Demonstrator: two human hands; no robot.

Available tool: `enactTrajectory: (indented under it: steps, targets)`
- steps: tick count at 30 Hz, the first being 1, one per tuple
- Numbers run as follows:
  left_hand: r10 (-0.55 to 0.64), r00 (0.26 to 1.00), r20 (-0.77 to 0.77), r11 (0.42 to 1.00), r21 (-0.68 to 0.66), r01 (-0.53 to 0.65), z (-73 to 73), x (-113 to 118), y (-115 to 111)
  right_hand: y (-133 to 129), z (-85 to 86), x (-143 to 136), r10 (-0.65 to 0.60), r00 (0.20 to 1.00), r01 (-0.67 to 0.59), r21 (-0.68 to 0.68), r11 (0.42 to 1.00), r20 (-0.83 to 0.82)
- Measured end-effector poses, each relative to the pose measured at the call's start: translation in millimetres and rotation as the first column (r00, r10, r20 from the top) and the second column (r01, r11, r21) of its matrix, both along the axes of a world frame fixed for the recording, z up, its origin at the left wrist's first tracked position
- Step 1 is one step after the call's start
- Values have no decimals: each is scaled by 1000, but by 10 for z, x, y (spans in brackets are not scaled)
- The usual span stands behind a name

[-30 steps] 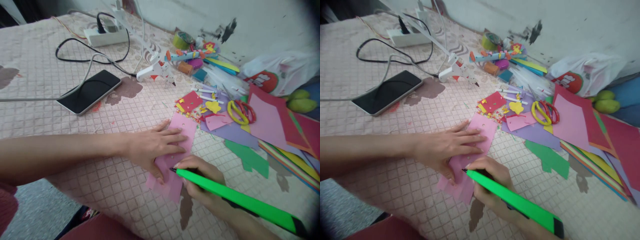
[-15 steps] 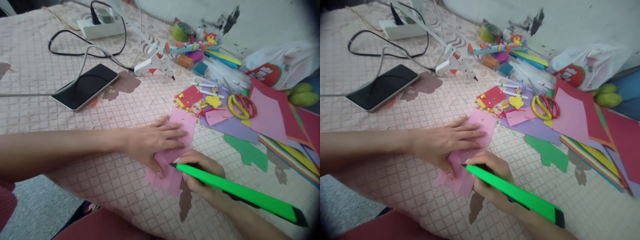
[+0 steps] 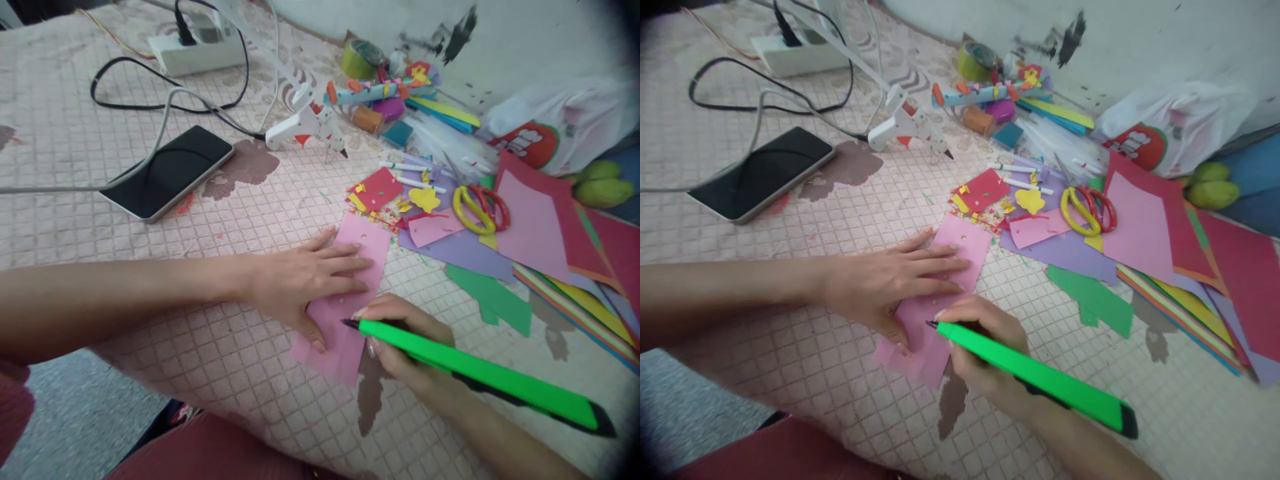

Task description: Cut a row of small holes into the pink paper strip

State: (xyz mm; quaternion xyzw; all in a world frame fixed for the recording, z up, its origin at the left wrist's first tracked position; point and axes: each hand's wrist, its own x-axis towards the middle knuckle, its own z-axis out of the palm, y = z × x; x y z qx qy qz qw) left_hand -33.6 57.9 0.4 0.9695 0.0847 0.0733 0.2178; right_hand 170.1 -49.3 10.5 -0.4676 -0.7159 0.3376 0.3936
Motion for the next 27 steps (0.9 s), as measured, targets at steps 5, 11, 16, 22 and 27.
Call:
enactTrajectory:
  steps: [5, 11, 16, 22, 27]
  targets:
    - [31, 1000, 5, 998, 51, -31, 0, 7, -83, -19, 38, 30, -148, 986, 150, 22, 988, -80]
    - [109, 992, 55, 983, 141, -116, 47, 9, -205, -204, -37, 168, -205, 956, 178, -144, 974, -209]
    - [-158, 987, -16, 987, 24, 159, 164, -7, -9, -283, -96, 253, -277, 913, 245, -141, 959, -299]
    - [-101, 993, -62, 993, 53, 104, 145, 12, -71, -242, -97, 335, -352, 880, 306, -187, 934, -320]
    - [85, 996, 4, 986, 144, -85, 71, 135, -309, -238, -67, 343, -350, 888, 319, -148, 936, -298]
